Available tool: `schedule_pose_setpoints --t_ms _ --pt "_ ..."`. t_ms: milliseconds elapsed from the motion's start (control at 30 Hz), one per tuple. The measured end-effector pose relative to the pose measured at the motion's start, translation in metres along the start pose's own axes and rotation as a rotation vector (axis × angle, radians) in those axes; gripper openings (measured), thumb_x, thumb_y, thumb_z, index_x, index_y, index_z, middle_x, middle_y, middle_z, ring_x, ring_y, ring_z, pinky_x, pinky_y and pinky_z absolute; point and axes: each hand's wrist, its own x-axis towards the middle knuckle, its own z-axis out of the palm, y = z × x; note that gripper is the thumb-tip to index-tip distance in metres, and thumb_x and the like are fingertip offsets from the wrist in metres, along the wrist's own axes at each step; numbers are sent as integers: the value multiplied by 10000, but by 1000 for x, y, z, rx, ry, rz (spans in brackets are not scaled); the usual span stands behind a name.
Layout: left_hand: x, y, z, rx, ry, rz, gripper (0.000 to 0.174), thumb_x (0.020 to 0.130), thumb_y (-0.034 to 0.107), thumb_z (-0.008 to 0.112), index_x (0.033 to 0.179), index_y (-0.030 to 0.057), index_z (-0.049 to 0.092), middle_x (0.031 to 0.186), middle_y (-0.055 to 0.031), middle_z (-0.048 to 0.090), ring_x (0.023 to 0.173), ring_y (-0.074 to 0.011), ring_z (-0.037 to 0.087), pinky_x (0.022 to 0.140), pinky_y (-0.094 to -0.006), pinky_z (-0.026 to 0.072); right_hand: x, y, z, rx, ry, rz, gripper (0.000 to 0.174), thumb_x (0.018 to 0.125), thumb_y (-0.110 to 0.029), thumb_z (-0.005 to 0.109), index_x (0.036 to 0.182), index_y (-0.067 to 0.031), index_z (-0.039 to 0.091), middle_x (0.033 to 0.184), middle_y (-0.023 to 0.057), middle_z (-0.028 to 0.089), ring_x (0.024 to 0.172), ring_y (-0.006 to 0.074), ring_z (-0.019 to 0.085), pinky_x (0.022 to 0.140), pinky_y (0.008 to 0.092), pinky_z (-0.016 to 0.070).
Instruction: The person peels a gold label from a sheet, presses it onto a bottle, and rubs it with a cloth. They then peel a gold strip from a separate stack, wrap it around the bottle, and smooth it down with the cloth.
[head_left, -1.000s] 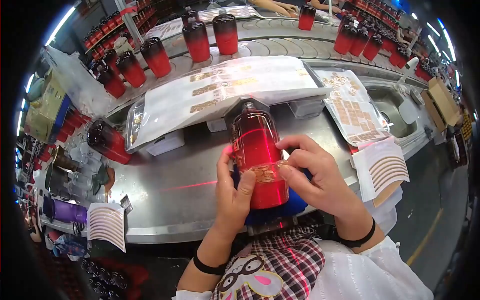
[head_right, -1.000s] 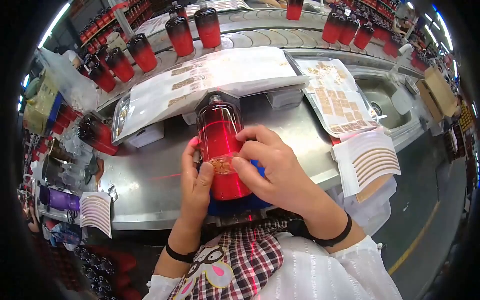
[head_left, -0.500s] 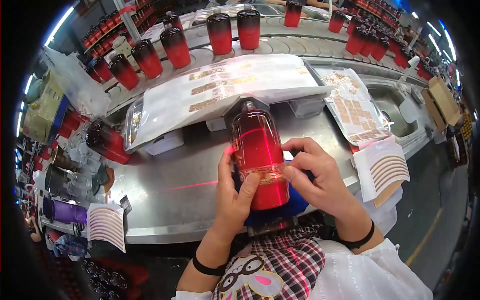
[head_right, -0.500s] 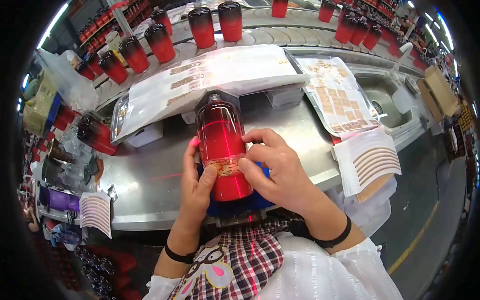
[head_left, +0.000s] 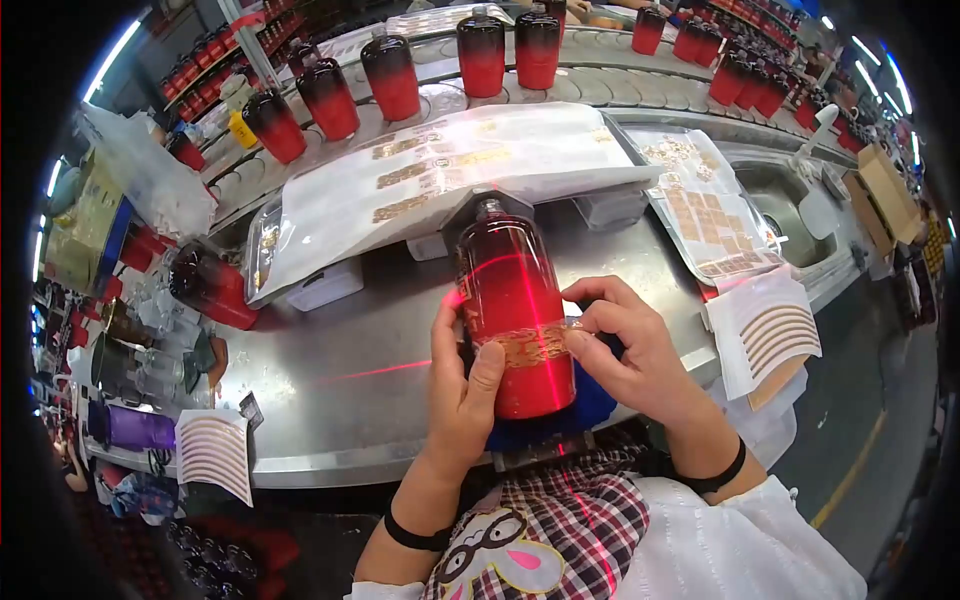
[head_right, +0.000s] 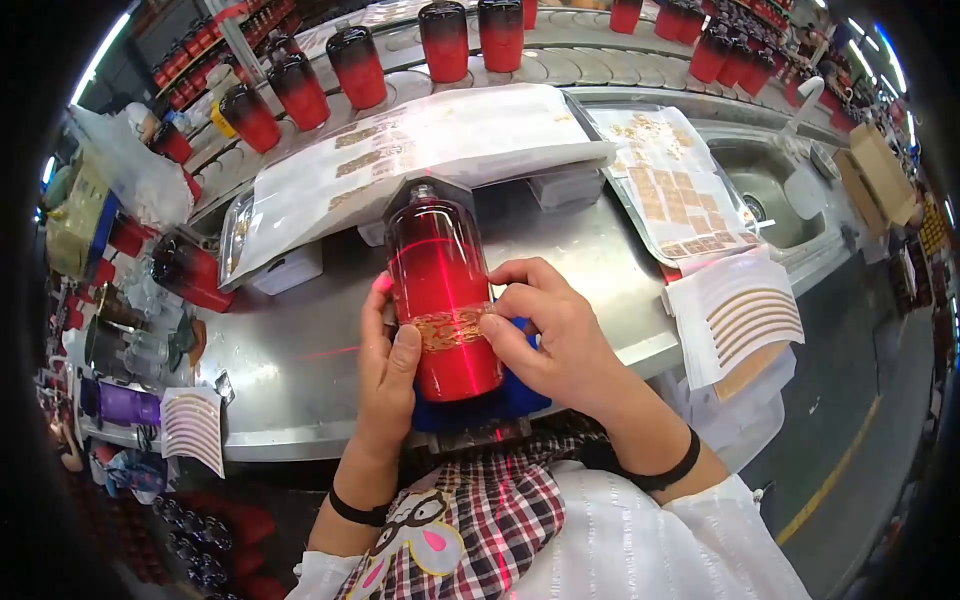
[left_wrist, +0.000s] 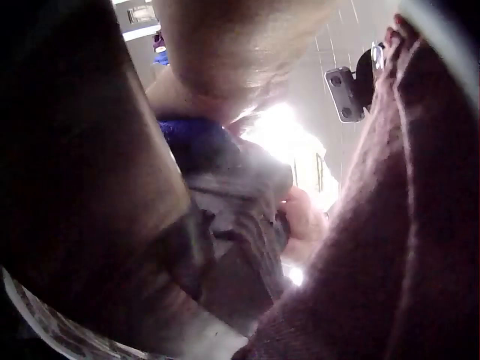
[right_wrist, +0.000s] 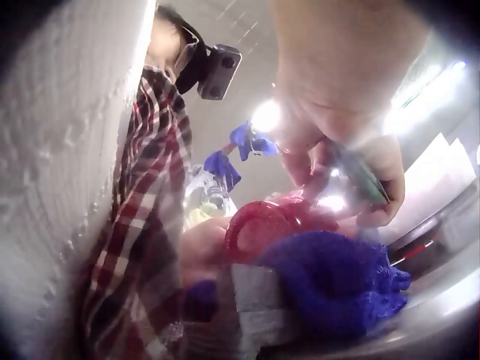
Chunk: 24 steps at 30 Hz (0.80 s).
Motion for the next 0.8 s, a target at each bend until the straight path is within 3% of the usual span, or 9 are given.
schedule_pose_setpoints --t_ms 233,333,367,400,500,567,667,800 --pt "0 -4 0 62 17 5 605 1002 243 517 1468 -37 253 1394 -172 442 1275 -237 436 1077 -361 338 -3 16 1 35 -12 9 107 849 -110 661 877 -11 631 1104 162 607 856 224 622 718 321 498" --pt "0 -5 -1 85 13 7 608 1003 242 514 1474 -36 249 1403 -169 434 1277 -236 434 1081 -360 334 -8 39 -8 -121 120 -34 114 850 -74 642 950 -21 626 1108 164 603 804 208 611 698 315 496" --pt "0 -5 -1 82 14 5 609 1003 242 512 1475 -36 247 1407 -169 431 1279 -235 433 1083 -360 331 -11 35 -12 -94 202 105 147 881 2 579 1021 -16 620 1101 111 621 897 113 614 759 244 475" --pt "1 -3 1 55 23 -11 609 1004 243 510 1476 -37 246 1409 -169 429 1281 -235 431 1085 -361 329 -8 30 -13 17 267 128 222 906 10 558 1124 -22 585 1064 81 639 856 91 608 725 221 480" --pt "-1 3 7 15 37 -61 614 1005 249 504 1478 -40 240 1412 -171 425 1287 -234 426 1089 -362 324 -1 -15 -3 234 224 148 284 913 -71 586 1191 -32 540 955 101 649 813 137 614 721 275 498" --pt "0 2 5 29 37 -67 620 1005 254 501 1479 -43 235 1413 -174 424 1287 -235 427 1087 -361 326 8 -26 11 152 148 24 303 905 -155 617 1171 -32 538 870 154 656 785 219 660 710 345 519" --pt "-1 6 6 77 41 -56 626 1006 262 491 1480 -48 225 1418 -182 417 1287 -237 429 1086 -360 326 5 -1 14 178 139 153 278 905 -159 618 1138 -23 553 865 168 656 799 231 668 726 345 525" --pt "1 6 6 83 32 -48 628 1007 260 482 1482 -50 214 1431 -187 405 1305 -238 408 1102 -367 298 -16 45 15 239 277 274 266 899 -155 639 1109 -6 571 888 107 665 805 138 630 741 297 516"
